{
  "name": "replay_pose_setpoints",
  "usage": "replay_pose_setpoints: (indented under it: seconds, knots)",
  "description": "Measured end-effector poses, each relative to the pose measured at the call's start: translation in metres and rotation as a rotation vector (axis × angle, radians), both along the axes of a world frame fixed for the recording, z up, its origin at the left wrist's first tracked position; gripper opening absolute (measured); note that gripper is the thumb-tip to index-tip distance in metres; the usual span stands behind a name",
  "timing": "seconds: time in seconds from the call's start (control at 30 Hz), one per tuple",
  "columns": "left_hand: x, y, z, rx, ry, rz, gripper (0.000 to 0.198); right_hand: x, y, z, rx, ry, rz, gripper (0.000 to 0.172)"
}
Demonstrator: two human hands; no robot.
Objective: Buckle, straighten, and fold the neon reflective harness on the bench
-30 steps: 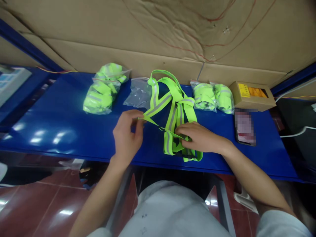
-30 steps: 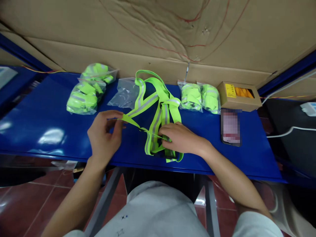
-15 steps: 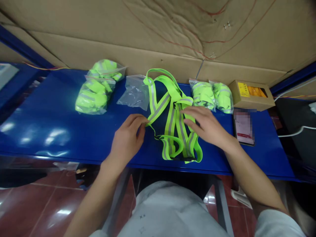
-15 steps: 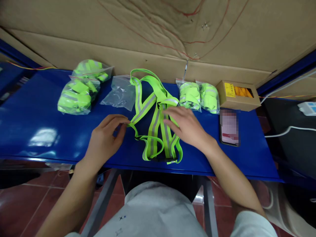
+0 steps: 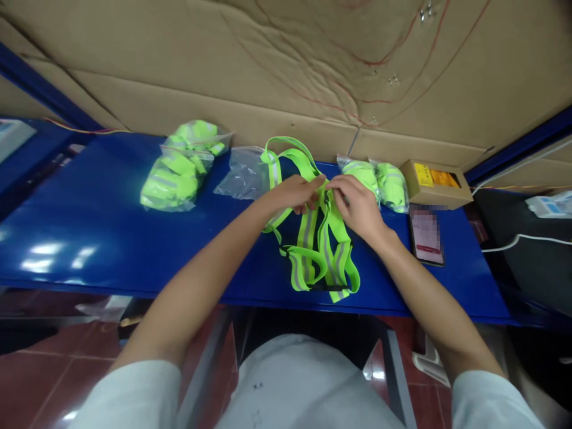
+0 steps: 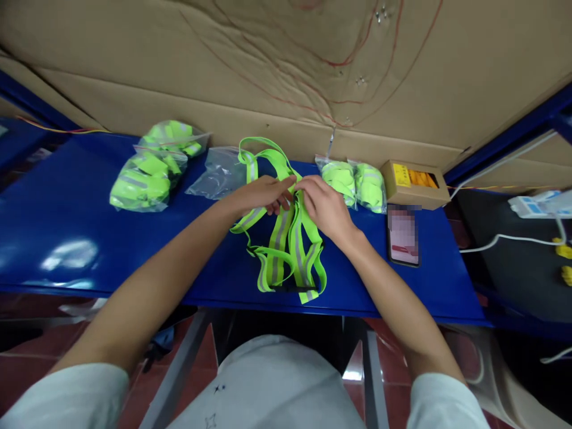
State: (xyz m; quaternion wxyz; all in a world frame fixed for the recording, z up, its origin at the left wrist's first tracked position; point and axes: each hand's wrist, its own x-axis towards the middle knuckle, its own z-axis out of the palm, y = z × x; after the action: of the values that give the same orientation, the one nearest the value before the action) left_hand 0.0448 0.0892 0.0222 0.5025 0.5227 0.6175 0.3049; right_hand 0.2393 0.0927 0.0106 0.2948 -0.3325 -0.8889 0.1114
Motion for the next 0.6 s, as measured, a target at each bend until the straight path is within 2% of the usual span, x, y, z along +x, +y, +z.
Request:
replay_pose_setpoints:
  seconds: [0.07,0.17,0.23,0.3,0.37,0.4,0.5,0.6]
  knots:
    - [0.012,0.01,-0.006,-0.054,-0.095,-0.051,0.057,0.01,-0.005,-0.003,0.014,0.154,-0.057,0.03]
    - [0.028,0.014,-0.01,-0.051,-0.224,-0.049,0.045,0.018,-0.013,-0.007,-0.01,0.284,-0.136,0.021]
    - [0.034,0.015,-0.011,-0.005,-0.267,0.001,0.036,0.02,-0.016,-0.009,-0.086,0.428,-0.21,0.015]
    - [0.037,0.015,-0.012,0.047,-0.275,0.047,0.032,0.019,-0.019,-0.01,-0.254,0.552,-0.265,0.021]
    - [0.038,0.014,-0.014,0.098,-0.26,0.073,0.031,0.017,-0.023,-0.008,-0.426,0.53,-0.271,0.034]
    - [0.039,0.013,-0.015,0.128,-0.246,0.085,0.032,0.015,-0.025,-0.007,-0.46,0.461,-0.267,0.039]
    - [0.042,0.012,-0.018,0.221,-0.175,0.136,0.035,0.01,-0.031,-0.002,-0.36,0.276,-0.293,0.041]
    - [0.044,0.01,-0.022,0.275,-0.105,0.173,0.037,0.008,-0.035,0.0,-0.313,0.242,-0.325,0.034]
